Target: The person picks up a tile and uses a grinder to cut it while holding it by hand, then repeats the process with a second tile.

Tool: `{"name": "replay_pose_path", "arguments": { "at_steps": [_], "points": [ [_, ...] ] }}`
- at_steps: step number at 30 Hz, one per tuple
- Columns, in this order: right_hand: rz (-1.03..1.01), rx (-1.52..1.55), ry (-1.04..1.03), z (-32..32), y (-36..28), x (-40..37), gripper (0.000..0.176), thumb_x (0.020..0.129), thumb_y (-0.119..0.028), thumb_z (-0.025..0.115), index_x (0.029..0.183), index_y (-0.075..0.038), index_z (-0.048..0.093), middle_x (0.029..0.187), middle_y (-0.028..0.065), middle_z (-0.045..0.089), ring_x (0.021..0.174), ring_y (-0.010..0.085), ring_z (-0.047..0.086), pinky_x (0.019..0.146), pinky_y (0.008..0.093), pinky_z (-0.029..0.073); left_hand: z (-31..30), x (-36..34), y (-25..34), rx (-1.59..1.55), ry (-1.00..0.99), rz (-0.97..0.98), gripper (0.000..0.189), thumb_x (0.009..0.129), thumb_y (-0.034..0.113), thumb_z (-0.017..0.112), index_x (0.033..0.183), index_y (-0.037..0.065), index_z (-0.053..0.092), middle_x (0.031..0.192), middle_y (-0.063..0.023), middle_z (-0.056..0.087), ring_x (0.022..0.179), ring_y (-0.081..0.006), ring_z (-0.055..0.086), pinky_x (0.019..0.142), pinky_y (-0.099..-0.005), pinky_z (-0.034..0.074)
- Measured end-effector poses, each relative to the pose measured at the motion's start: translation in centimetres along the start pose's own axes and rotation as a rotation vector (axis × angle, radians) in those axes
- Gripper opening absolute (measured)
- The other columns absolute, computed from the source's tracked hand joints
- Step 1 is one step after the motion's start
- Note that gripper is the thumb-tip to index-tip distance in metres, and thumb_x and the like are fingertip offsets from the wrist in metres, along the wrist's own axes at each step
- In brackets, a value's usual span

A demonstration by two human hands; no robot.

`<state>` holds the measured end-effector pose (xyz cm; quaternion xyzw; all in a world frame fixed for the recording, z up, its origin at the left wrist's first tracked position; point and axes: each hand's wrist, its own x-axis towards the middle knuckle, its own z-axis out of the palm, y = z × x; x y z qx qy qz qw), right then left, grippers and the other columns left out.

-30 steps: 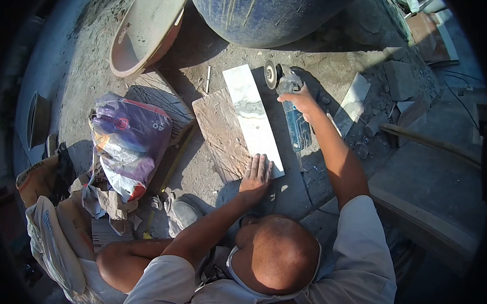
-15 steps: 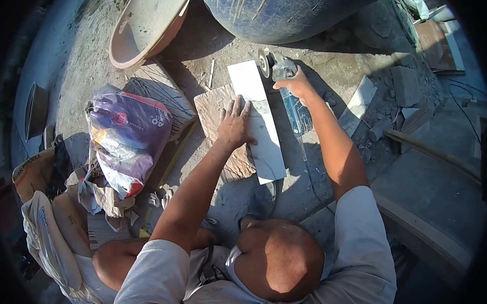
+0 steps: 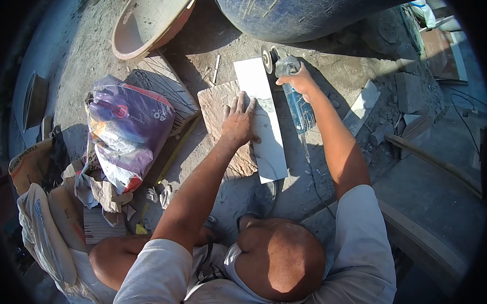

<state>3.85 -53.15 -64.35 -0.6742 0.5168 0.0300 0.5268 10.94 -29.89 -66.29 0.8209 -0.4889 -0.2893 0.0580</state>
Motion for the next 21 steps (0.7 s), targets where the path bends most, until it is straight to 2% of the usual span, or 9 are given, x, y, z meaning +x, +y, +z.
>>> {"name": "replay_pose_path", "arguments": {
  "at_steps": [6,8,15,18,20,21],
  "points": [
    [-0.009,-0.007,-0.001,0.3,0.2,0.7,0.126,0.052,-0.019,0.083,0.150,0.004,0.009,0.147,0.0276,0.033,0.133,0.0339,0.040,0.107,0.0404,0.037,-0.1,0.0,0.1,-0.002,-0.009,-0.007,0.131,0.048,0.047,0.090,0.154,0.018,0.018,0.159,-0.0197,0.007,0.145,-0.0374,0.017,0.115,-0.0506,0.023],
    [-0.040,-0.046,0.035,0.5,0.6,1.2,0.124,0.054,-0.020,0.084,0.149,0.007,0.009,0.140,0.0262,0.041,0.126,0.0323,0.046,0.102,0.0407,0.040,0.0,0.0,0.1,-0.001,-0.004,-0.007,0.131,0.048,0.047,0.090,0.154,0.018,0.019,0.159,-0.0196,0.007,0.145,-0.0374,0.017,0.115,-0.0506,0.023],
    [-0.026,-0.072,0.049,0.7,0.4,0.5,0.124,0.054,-0.020,0.084,0.149,0.007,0.009,0.139,0.0258,0.042,0.125,0.0320,0.047,0.102,0.0401,0.040,0.0,0.1,0.0,0.006,-0.003,-0.002,0.130,0.048,0.047,0.090,0.153,0.019,0.020,0.159,-0.0194,0.008,0.145,-0.0375,0.018,0.115,-0.0507,0.024],
    [-0.018,-0.030,0.011,0.6,0.5,0.2,0.124,0.054,-0.020,0.084,0.149,0.006,0.009,0.139,0.0258,0.042,0.125,0.0322,0.047,0.102,0.0403,0.040,0.1,0.1,0.0,0.010,0.003,0.000,0.130,0.048,0.047,0.090,0.153,0.019,0.020,0.159,-0.0194,0.009,0.145,-0.0376,0.019,0.115,-0.0509,0.023],
    [0.014,0.007,-0.016,0.5,0.2,-0.5,0.127,0.054,-0.019,0.083,0.150,0.005,0.005,0.146,0.0279,0.034,0.132,0.0337,0.041,0.107,0.0398,0.036,0.1,0.1,0.0,0.016,0.009,0.004,0.130,0.048,0.047,0.090,0.153,0.019,0.020,0.159,-0.0194,0.009,0.145,-0.0376,0.018,0.115,-0.0511,0.023],
    [0.015,0.008,-0.016,0.5,0.3,-0.6,0.127,0.054,-0.019,0.083,0.150,0.005,0.005,0.146,0.0279,0.034,0.132,0.0337,0.041,0.107,0.0398,0.036,0.0,0.1,0.0,0.013,0.006,0.002,0.130,0.047,0.047,0.090,0.153,0.019,0.020,0.159,-0.0194,0.009,0.145,-0.0376,0.018,0.115,-0.0513,0.023]
  ]
}}
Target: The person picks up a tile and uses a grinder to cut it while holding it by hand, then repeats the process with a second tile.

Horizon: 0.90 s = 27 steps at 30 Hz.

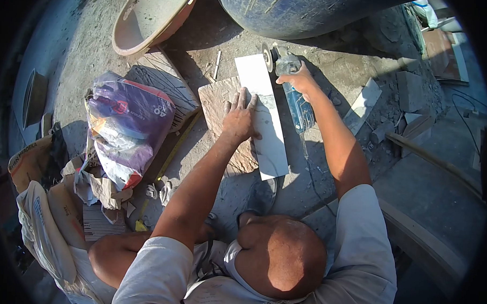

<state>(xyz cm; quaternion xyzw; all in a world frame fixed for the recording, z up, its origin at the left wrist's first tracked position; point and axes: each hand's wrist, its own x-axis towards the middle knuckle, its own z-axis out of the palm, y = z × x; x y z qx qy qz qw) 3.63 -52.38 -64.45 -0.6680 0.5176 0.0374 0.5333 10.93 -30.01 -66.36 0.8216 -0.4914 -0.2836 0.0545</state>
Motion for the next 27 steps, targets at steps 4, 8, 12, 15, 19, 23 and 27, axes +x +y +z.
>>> {"name": "replay_pose_path", "arguments": {
  "at_steps": [4,8,12,15,19,23,27],
  "points": [
    [0.002,-0.008,0.027,0.2,0.3,-0.6,0.127,0.054,-0.019,0.083,0.150,0.005,0.005,0.145,0.0284,0.035,0.131,0.0340,0.042,0.106,0.0399,0.037,-0.7,-0.1,0.2,-0.015,-0.070,-0.011,0.131,0.051,0.046,0.090,0.154,0.016,0.014,0.160,-0.0187,0.004,0.147,-0.0356,0.012,0.117,-0.0512,0.019],
    [-0.002,-0.007,0.034,0.3,0.5,-1.4,0.125,0.054,-0.020,0.083,0.150,0.005,0.007,0.143,0.0282,0.038,0.130,0.0343,0.044,0.105,0.0396,0.038,-0.8,-0.1,0.2,-0.013,-0.068,-0.012,0.131,0.051,0.045,0.090,0.154,0.016,0.014,0.160,-0.0187,0.004,0.147,-0.0356,0.012,0.117,-0.0511,0.019],
    [0.000,-0.006,0.032,0.3,1.2,-1.6,0.124,0.054,-0.021,0.083,0.150,0.005,0.008,0.142,0.0281,0.039,0.129,0.0343,0.044,0.105,0.0396,0.039,-0.6,-0.1,0.2,-0.016,-0.053,-0.010,0.131,0.051,0.045,0.090,0.154,0.015,0.015,0.160,-0.0186,0.005,0.147,-0.0357,0.012,0.117,-0.0512,0.019],
    [-0.013,-0.035,0.043,0.3,1.7,-1.8,0.124,0.054,-0.021,0.083,0.150,0.005,0.009,0.142,0.0284,0.039,0.129,0.0339,0.045,0.104,0.0399,0.039,-0.6,-0.1,0.3,-0.018,-0.055,-0.012,0.131,0.051,0.044,0.091,0.154,0.015,0.015,0.160,-0.0186,0.005,0.147,-0.0357,0.012,0.117,-0.0512,0.019],
    [0.022,-0.029,0.042,0.2,1.6,-3.1,0.124,0.054,-0.021,0.083,0.150,0.005,0.009,0.142,0.0283,0.039,0.129,0.0336,0.044,0.105,0.0395,0.039,-0.9,-0.2,0.4,-0.025,-0.072,-0.018,0.131,0.050,0.044,0.091,0.154,0.015,0.015,0.160,-0.0184,0.004,0.147,-0.0357,0.012,0.117,-0.0508,0.019],
    [0.036,-0.039,0.045,0.1,2.2,-3.3,0.124,0.054,-0.021,0.083,0.150,0.005,0.008,0.143,0.0281,0.039,0.129,0.0335,0.044,0.105,0.0385,0.039,-0.6,-0.1,0.2,-0.026,-0.063,-0.017,0.131,0.050,0.043,0.091,0.154,0.015,0.015,0.160,-0.0183,0.004,0.147,-0.0355,0.012,0.117,-0.0505,0.019],
    [0.046,-0.029,0.031,0.0,2.4,-4.1,0.125,0.054,-0.021,0.083,0.150,0.005,0.008,0.143,0.0282,0.039,0.130,0.0333,0.044,0.105,0.0381,0.038,0.1,0.1,-0.1,0.007,0.009,0.000,0.129,0.048,0.046,0.090,0.153,0.018,0.021,0.159,-0.0191,0.009,0.145,-0.0365,0.019,0.115,-0.0502,0.024]
  ]
}}
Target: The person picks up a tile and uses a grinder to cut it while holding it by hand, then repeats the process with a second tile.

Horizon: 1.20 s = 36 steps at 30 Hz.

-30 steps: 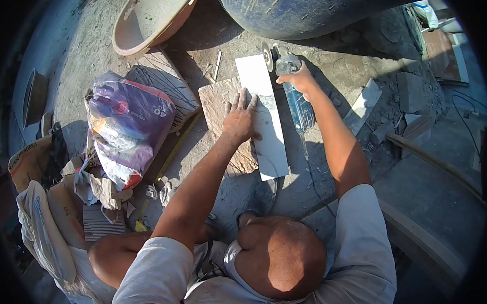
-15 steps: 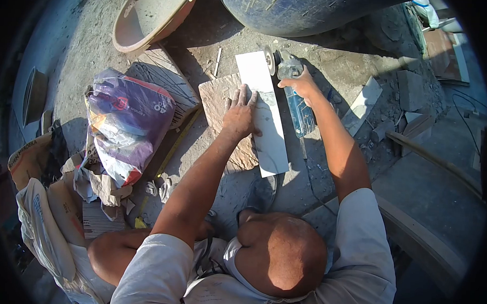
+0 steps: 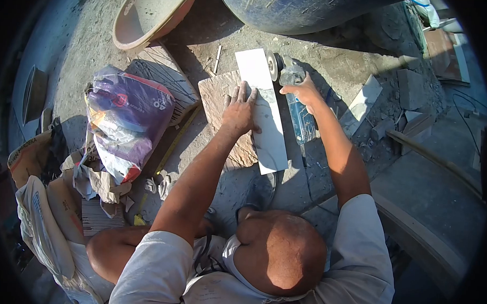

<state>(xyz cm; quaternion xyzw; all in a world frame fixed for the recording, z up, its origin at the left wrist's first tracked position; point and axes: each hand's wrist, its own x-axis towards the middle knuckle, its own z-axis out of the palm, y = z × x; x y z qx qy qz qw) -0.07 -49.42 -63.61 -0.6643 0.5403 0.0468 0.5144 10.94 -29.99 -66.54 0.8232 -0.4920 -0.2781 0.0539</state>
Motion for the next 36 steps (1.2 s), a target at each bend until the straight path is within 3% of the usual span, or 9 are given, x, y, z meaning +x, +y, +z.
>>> {"name": "replay_pose_path", "arguments": {
  "at_steps": [5,17,29,32,36],
  "points": [
    [0.000,0.004,0.008,0.2,1.2,-0.4,0.124,0.054,-0.021,0.083,0.150,0.006,0.008,0.141,0.0279,0.042,0.127,0.0328,0.046,0.104,0.0380,0.039,-0.8,-0.2,0.4,-0.037,-0.060,-0.016,0.131,0.049,0.043,0.091,0.154,0.016,0.016,0.160,-0.0183,0.006,0.147,-0.0354,0.013,0.117,-0.0514,0.020],
    [-0.005,0.011,0.029,-0.1,2.5,-2.6,0.115,0.053,-0.018,0.084,0.146,0.007,0.020,0.131,0.0242,0.051,0.119,0.0306,0.053,0.099,0.0369,0.043,0.0,0.0,0.1,-0.014,0.005,-0.003,0.129,0.046,0.044,0.091,0.153,0.018,0.022,0.159,-0.0197,0.011,0.145,-0.0375,0.020,0.115,-0.0501,0.024],
    [0.030,0.050,0.013,0.2,5.4,-3.8,0.115,0.053,-0.017,0.085,0.146,0.004,0.020,0.127,0.0225,0.053,0.116,0.0286,0.054,0.098,0.0371,0.044,0.3,0.0,-0.1,-0.024,0.012,-0.001,0.130,0.046,0.046,0.091,0.153,0.018,0.022,0.159,-0.0190,0.011,0.144,-0.0380,0.021,0.115,-0.0511,0.023],
    [0.029,0.092,-0.057,-0.5,3.6,-6.3,0.115,0.053,-0.018,0.084,0.146,0.004,0.020,0.126,0.0212,0.054,0.115,0.0284,0.054,0.097,0.0365,0.044,0.1,0.1,0.0,-0.026,0.009,-0.001,0.130,0.046,0.045,0.091,0.153,0.018,0.022,0.159,-0.0189,0.010,0.144,-0.0379,0.021,0.116,-0.0508,0.023],
    [0.034,0.054,-0.022,-0.2,5.7,-5.7,0.115,0.053,-0.018,0.084,0.146,0.004,0.021,0.126,0.0202,0.054,0.115,0.0283,0.054,0.097,0.0359,0.044,-0.3,0.0,0.3,-0.047,-0.034,-0.017,0.130,0.048,0.042,0.092,0.153,0.017,0.018,0.160,-0.0167,0.007,0.146,-0.0353,0.015,0.117,-0.0513,0.022]
  ]
}}
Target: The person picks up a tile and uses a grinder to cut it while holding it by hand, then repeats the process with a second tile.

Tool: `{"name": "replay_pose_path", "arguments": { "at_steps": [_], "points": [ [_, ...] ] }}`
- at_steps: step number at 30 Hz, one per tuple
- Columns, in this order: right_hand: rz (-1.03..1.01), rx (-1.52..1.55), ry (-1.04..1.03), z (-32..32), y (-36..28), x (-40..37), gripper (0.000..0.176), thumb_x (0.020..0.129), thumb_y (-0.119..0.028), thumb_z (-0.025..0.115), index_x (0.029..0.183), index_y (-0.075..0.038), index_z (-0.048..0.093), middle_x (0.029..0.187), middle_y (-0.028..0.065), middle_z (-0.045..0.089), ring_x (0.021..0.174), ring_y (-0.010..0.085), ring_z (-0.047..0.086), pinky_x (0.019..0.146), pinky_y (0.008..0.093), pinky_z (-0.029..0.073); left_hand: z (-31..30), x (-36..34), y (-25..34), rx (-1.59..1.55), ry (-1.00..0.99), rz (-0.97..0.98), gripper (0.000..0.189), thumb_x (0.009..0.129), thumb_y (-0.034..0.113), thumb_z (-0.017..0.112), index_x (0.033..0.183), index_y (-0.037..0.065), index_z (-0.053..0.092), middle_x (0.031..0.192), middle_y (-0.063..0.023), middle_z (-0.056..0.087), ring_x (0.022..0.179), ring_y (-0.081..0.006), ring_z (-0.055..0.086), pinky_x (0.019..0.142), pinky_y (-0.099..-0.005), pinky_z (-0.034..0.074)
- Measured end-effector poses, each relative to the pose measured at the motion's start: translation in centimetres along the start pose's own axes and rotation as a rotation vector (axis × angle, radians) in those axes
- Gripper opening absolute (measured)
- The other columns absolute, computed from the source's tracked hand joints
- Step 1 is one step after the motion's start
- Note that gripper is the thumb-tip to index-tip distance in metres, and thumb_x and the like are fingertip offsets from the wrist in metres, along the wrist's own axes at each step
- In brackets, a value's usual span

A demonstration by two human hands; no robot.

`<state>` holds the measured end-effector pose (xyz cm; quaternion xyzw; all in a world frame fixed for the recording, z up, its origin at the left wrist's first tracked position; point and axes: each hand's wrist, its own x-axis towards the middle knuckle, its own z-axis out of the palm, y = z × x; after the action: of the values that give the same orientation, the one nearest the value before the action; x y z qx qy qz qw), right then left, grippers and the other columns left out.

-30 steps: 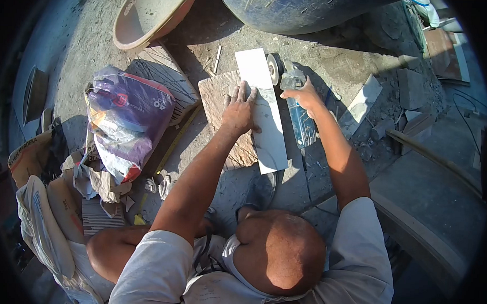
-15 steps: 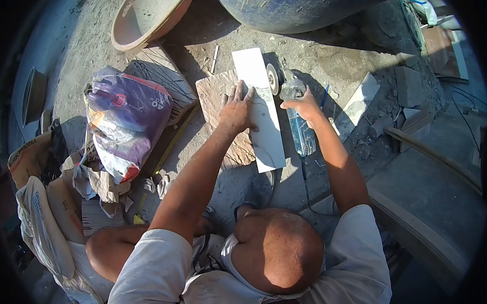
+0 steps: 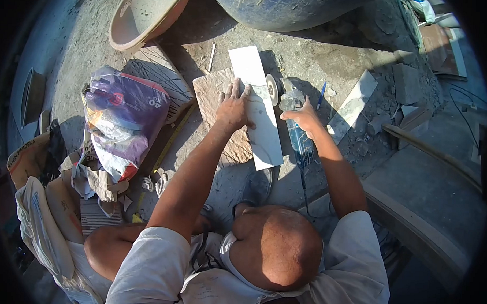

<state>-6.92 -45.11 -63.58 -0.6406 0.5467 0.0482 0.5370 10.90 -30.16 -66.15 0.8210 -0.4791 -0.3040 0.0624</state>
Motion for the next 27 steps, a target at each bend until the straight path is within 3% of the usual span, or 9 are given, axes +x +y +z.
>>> {"name": "replay_pose_path", "arguments": {
  "at_steps": [5,7,27],
  "points": [
    [-0.041,0.043,-0.025,-0.2,1.4,-0.5,0.115,0.053,-0.019,0.084,0.145,0.006,0.021,0.127,0.0214,0.054,0.115,0.0281,0.054,0.097,0.0353,0.044,0.3,-0.1,-0.2,-0.008,0.011,0.006,0.130,0.048,0.042,0.092,0.153,0.017,0.019,0.160,-0.0172,0.007,0.146,-0.0356,0.015,0.116,-0.0514,0.022],
    [-0.039,0.007,-0.011,-0.2,2.4,-0.2,0.115,0.053,-0.019,0.084,0.145,0.007,0.021,0.127,0.0218,0.054,0.115,0.0281,0.054,0.097,0.0350,0.044,0.5,0.1,-0.3,0.005,0.054,0.027,0.129,0.046,0.045,0.091,0.152,0.018,0.023,0.159,-0.0202,0.010,0.144,-0.0387,0.021,0.116,-0.0487,0.022],
    [-0.095,0.018,-0.039,-1.0,4.3,-4.1,0.104,0.057,-0.017,0.084,0.140,0.010,0.026,0.120,0.0179,0.056,0.109,0.0233,0.056,0.093,0.0314,0.045,0.4,0.2,-0.3,0.012,0.014,0.011,0.131,0.048,0.045,0.091,0.154,0.019,0.017,0.159,-0.0184,0.007,0.146,-0.0373,0.016,0.116,-0.0522,0.021]
  ]
}}
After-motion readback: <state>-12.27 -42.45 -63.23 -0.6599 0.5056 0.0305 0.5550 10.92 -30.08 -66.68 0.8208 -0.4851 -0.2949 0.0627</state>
